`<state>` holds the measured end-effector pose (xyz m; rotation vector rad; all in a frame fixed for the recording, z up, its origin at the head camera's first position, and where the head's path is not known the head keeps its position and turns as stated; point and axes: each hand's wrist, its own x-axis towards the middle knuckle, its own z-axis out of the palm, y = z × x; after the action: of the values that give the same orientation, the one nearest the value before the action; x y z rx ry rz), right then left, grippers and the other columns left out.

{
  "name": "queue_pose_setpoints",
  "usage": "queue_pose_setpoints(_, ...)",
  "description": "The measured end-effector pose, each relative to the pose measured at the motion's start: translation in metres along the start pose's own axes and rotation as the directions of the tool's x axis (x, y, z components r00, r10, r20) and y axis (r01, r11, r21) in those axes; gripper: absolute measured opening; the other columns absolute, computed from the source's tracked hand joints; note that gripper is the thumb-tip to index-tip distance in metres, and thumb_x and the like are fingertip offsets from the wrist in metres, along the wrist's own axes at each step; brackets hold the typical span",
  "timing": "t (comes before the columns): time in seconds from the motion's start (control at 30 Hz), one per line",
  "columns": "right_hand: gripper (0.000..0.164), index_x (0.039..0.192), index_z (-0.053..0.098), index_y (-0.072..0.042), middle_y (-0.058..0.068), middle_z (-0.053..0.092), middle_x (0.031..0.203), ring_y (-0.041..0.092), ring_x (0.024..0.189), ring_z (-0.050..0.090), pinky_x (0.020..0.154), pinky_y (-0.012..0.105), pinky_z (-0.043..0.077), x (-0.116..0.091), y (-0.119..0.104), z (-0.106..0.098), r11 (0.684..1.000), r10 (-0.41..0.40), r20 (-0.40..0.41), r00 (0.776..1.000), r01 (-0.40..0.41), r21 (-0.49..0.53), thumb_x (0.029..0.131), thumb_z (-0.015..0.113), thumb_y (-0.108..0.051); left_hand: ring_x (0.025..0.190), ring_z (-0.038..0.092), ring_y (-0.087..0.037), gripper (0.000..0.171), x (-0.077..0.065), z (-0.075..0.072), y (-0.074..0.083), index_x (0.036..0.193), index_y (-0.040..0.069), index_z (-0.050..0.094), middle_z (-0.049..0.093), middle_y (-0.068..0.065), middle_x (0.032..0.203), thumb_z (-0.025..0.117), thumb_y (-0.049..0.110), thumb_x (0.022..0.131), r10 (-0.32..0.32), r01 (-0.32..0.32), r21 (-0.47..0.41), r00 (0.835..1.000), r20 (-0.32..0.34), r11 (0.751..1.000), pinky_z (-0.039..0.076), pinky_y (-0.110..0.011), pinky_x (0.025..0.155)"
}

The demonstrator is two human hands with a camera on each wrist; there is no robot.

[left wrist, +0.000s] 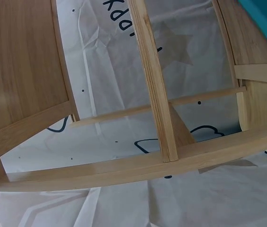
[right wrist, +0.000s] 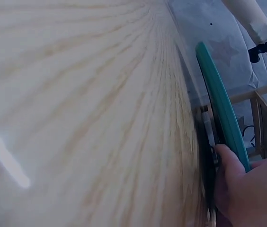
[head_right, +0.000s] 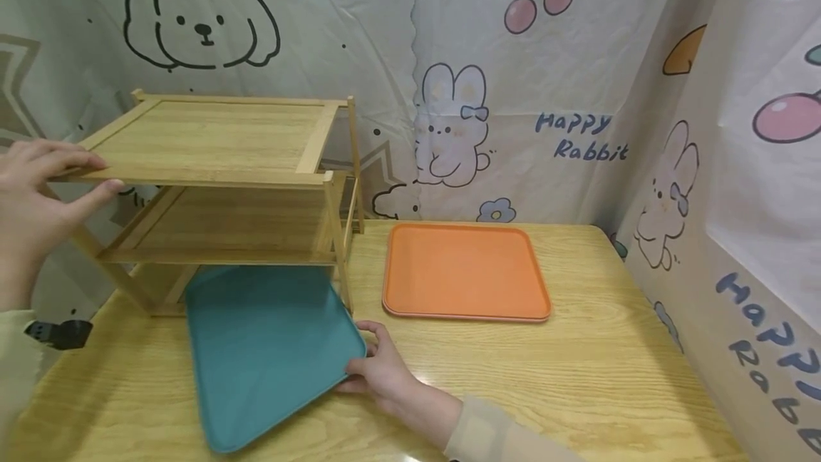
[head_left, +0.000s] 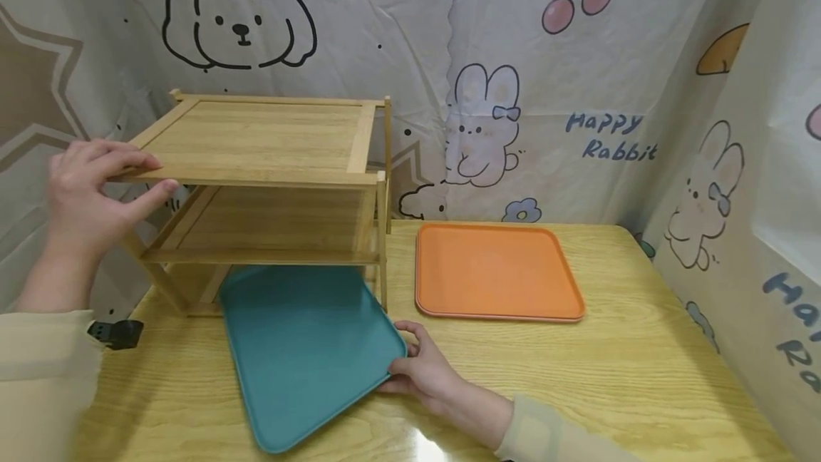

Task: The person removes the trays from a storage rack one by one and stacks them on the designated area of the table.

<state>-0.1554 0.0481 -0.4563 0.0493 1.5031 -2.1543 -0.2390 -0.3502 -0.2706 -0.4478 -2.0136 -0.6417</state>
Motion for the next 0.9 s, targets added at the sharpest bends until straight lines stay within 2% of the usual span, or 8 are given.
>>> queue_pose_setpoints(0.13, 0.075, 0.142, 0.023, -0.008, 0.022, 0.044, 0.115, 0.028, 0.090, 0.060, 0.079, 0.051, 0.051, -0.002, 0.000, -0.005, 0.999, 0.001, 0.001, 1.000, -0.001, 0.046, 0.075, 0.045, 0.017, 0.095, 0.037, 0.014, 0.071, 0.000, 0.000, 0.001, 0.084, -0.002, 0.072, 0.049, 0.039, 0.097, 0.068, 0.067, 0.070, 0.000, -0.001, -0.020, 1.000, -0.011, 1.000, 0.019, -0.027, 0.089)
queue_pose_setpoints(0.3, 0.070, 0.140, 0.024, -0.005, 0.019, 0.049, 0.110, 0.025, 0.086, 0.062, 0.078, 0.047, 0.053, -0.003, -0.003, -0.013, 0.999, -0.003, 0.001, 1.000, 0.003, 0.054, 0.076, 0.046, 0.013, 0.095, 0.037, 0.014, 0.074, 0.000, 0.000, 0.000, 0.083, -0.002, 0.072, 0.048, 0.039, 0.097, 0.065, 0.070, 0.069, 0.008, -0.008, -0.016, 1.000, -0.018, 1.000, 0.018, -0.027, 0.088)
queue_pose_setpoints(0.47, 0.064, 0.137, 0.025, -0.002, 0.015, 0.051, 0.102, 0.022, 0.079, 0.063, 0.074, 0.041, 0.055, -0.006, -0.008, -0.023, 1.000, -0.014, -0.014, 1.000, 0.015, 0.013, 0.078, 0.046, 0.010, 0.097, 0.038, 0.013, 0.071, 0.000, 0.001, 0.000, 0.084, -0.001, 0.072, 0.047, 0.038, 0.098, 0.067, 0.069, 0.069, 0.011, -0.011, -0.012, 1.000, -0.011, 1.000, 0.020, -0.030, 0.090)
queue_pose_setpoints(0.63, 0.057, 0.134, 0.031, -0.001, 0.013, 0.052, 0.100, 0.021, 0.078, 0.064, 0.070, 0.038, 0.055, -0.008, -0.016, -0.031, 0.997, -0.059, -0.015, 0.998, 0.058, -0.059, 0.079, 0.046, 0.008, 0.097, 0.037, 0.013, 0.073, -0.001, 0.001, -0.001, 0.083, -0.001, 0.071, 0.046, 0.038, 0.099, 0.064, 0.071, 0.070, 0.022, -0.023, -0.006, 1.000, -0.018, 1.000, 0.021, -0.032, 0.089)
queue_pose_setpoints(0.77, 0.053, 0.133, 0.033, -0.001, 0.014, 0.054, 0.102, 0.024, 0.082, 0.066, 0.072, 0.041, 0.055, -0.007, -0.021, -0.040, 0.993, -0.071, 0.018, 0.997, 0.072, -0.093, 0.083, 0.045, 0.006, 0.098, 0.037, 0.014, 0.076, -0.002, 0.000, -0.002, 0.083, -0.002, 0.071, 0.046, 0.039, 0.099, 0.062, 0.072, 0.070, 0.028, -0.029, -0.007, 0.999, -0.027, 1.000, 0.020, -0.030, 0.088)
queue_pose_setpoints(0.9, 0.051, 0.134, 0.033, 0.000, 0.012, 0.057, 0.100, 0.023, 0.082, 0.067, 0.072, 0.041, 0.055, -0.005, -0.024, -0.051, 0.991, -0.068, 0.058, 0.996, 0.074, -0.114, 0.085, 0.044, 0.007, 0.100, 0.038, 0.013, 0.070, -0.004, 0.000, -0.003, 0.084, -0.002, 0.071, 0.046, 0.037, 0.099, 0.066, 0.067, 0.071, 0.026, -0.027, -0.008, 1.000, -0.016, 1.000, 0.019, -0.029, 0.090)
